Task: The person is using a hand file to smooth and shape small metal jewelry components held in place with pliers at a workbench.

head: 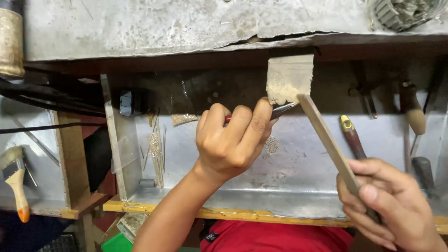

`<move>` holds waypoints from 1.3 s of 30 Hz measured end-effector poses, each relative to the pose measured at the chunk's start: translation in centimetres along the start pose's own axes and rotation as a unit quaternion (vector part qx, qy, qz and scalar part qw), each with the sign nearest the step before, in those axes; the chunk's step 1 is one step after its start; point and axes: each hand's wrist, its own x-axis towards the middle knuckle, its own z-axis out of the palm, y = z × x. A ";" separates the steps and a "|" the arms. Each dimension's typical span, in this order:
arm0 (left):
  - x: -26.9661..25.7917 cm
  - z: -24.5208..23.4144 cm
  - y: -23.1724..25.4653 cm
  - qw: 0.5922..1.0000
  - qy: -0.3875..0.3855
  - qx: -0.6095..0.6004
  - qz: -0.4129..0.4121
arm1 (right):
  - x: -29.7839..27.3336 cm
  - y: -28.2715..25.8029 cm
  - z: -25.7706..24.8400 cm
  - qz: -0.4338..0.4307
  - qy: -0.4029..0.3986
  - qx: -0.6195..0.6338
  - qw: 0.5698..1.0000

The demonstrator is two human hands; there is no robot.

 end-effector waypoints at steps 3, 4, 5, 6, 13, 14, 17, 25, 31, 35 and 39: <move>0.1 -0.2 0.0 1.000 -0.006 0.018 0.004 | 1.7 -1.0 2.5 -0.095 -0.049 -0.067 0.992; 0.1 -0.4 0.1 1.000 -0.006 0.018 0.005 | 2.2 -1.0 2.6 -0.096 -0.048 -0.066 0.992; 0.3 -0.6 0.2 1.000 -0.009 0.023 0.005 | 2.8 -1.2 2.7 -0.176 0.008 -0.337 0.925; 0.4 -0.8 0.2 1.000 -0.013 0.027 0.005 | 3.4 -1.3 2.8 -0.237 0.070 -0.574 0.781; 0.5 -2.6 1.3 0.995 -0.078 -0.027 -0.056 | 5.7 -4.3 5.2 -0.197 0.039 -0.436 0.877; 0.7 -3.0 1.4 0.987 -0.103 -0.086 -0.092 | 6.2 -3.9 5.4 -0.220 0.056 -0.379 0.897; 1.2 -4.3 2.1 0.935 -0.157 -0.262 -0.178 | 7.3 -2.3 4.6 -0.244 0.071 -0.305 0.918; 0.8 -5.1 4.4 0.782 -0.234 -0.495 -0.297 | 7.5 -0.5 2.2 -0.300 -0.014 -0.337 0.892; 0.8 -5.3 5.0 0.754 -0.245 -0.506 -0.339 | 7.3 0.6 1.1 -0.314 0.009 -0.252 0.915; 1.2 -5.7 4.5 0.730 -0.267 -0.524 -0.347 | 7.1 -0.5 1.5 -0.263 -0.026 -0.234 0.936; 1.6 -6.2 3.9 0.730 -0.296 -0.528 -0.318 | 7.4 -1.1 1.4 -0.196 -0.100 -0.199 0.955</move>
